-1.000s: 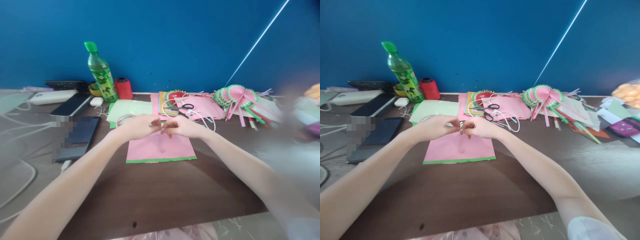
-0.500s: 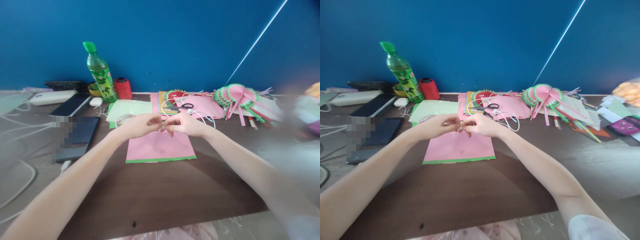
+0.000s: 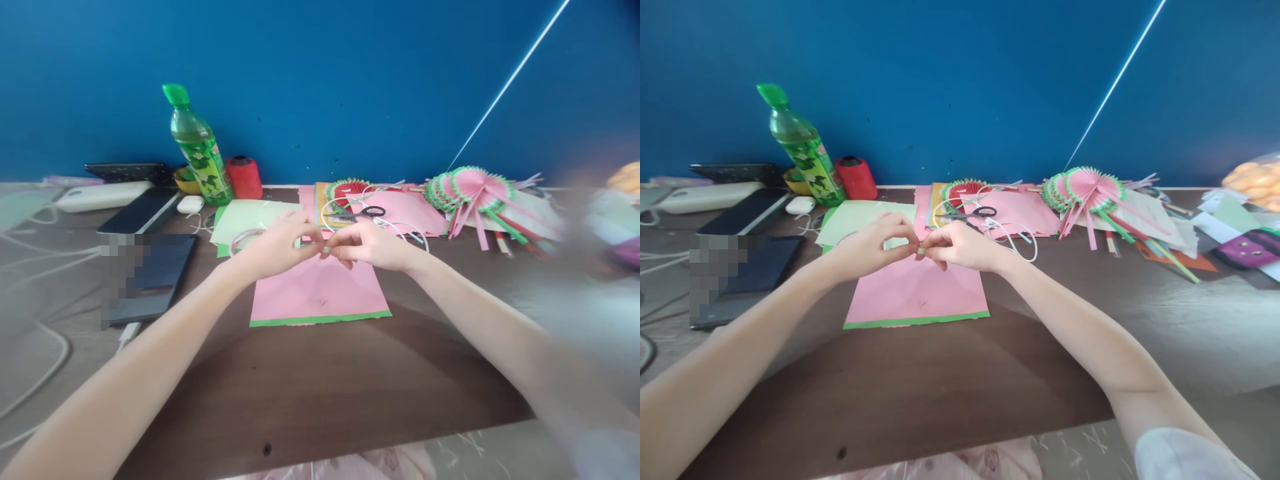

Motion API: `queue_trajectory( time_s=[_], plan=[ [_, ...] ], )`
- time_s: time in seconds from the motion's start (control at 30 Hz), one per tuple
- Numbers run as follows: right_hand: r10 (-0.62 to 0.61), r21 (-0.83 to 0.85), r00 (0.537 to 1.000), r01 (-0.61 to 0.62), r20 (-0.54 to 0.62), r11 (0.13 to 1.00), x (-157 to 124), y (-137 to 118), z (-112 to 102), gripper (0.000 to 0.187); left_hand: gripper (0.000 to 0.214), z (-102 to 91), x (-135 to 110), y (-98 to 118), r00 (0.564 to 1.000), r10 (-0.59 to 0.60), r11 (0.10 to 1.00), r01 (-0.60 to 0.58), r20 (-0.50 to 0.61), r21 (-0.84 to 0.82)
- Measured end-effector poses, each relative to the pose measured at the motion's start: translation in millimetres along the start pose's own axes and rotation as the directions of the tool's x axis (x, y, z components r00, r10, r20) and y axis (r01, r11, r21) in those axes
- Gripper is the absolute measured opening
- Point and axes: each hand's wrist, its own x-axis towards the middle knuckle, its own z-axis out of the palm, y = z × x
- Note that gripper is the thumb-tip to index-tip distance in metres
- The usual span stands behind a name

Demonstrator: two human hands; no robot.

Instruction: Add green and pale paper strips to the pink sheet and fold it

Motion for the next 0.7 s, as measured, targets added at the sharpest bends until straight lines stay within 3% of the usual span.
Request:
queue_trajectory(
  time_s=[0.33,0.7],
  plan=[
    [0.015,-0.027,1.000,-0.015,0.007,1.000,-1.0,-6.4,-0.1,0.020,0.020,2.7,0.1,-3.2,0.999,0.042,0.996,-0.042,0.005,-0.077],
    [0.009,-0.001,1.000,-0.009,-0.005,1.000,0.6,-0.2,-3.1,0.022,0.018,2.7,2.6,-8.6,0.995,-0.097,0.992,0.094,-0.031,-0.084]
  ],
)
